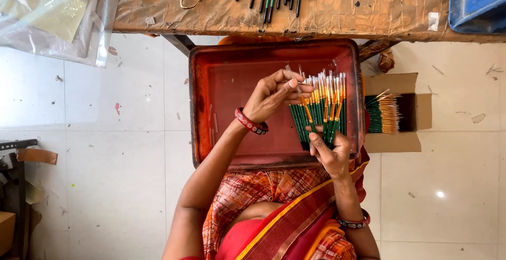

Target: Sorting a bundle of paintbrushes and using scissors to trim excess or uneven bristles.

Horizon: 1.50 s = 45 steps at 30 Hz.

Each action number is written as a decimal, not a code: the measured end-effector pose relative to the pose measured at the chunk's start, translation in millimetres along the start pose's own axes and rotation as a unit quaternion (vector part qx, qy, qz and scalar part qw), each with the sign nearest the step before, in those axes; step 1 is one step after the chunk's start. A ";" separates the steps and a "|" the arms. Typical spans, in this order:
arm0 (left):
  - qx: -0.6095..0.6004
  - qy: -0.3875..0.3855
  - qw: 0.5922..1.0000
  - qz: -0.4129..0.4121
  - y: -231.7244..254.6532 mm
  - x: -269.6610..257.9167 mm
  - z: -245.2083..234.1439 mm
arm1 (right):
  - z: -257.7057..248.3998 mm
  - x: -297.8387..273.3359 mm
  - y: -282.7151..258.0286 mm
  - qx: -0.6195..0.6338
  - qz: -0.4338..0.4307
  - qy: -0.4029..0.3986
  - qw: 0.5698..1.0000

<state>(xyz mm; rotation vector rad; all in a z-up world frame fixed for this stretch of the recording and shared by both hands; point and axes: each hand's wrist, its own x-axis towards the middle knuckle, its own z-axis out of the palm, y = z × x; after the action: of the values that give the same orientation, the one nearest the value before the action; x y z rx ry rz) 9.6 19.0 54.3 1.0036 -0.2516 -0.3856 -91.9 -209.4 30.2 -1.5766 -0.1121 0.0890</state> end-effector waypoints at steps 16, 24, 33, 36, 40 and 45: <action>0.720 0.085 0.666 -0.177 -16.2 -48.8 -44.9 | -6.8 19.9 -11.8 -0.379 -0.106 0.044 0.918; 0.815 0.188 0.439 -0.330 -47.9 -105.7 -135.1 | -31.4 18.3 -9.0 -0.393 -0.086 0.080 0.912; 0.802 0.146 0.512 -0.271 -47.4 -100.5 -113.5 | -6.9 14.4 -11.1 -0.128 0.064 -0.011 0.990; 0.798 0.091 0.537 -0.257 -70.1 -89.6 -116.3 | 3.5 13.7 -5.3 -0.033 0.084 -0.031 0.995; 0.672 0.034 0.725 -0.147 -24.3 -48.0 -59.0 | 13.0 8.4 -9.4 0.061 0.083 -0.049 0.993; 0.201 0.023 0.978 -0.055 11.0 -15.6 -10.8 | 11.5 1.4 -9.3 0.059 0.069 -0.038 0.995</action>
<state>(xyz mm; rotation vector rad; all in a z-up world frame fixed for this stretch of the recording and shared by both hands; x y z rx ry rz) 1.7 39.2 57.6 1.4269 -0.2374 -0.4212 -92.2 -197.7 39.4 -1.4624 -0.0574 0.2595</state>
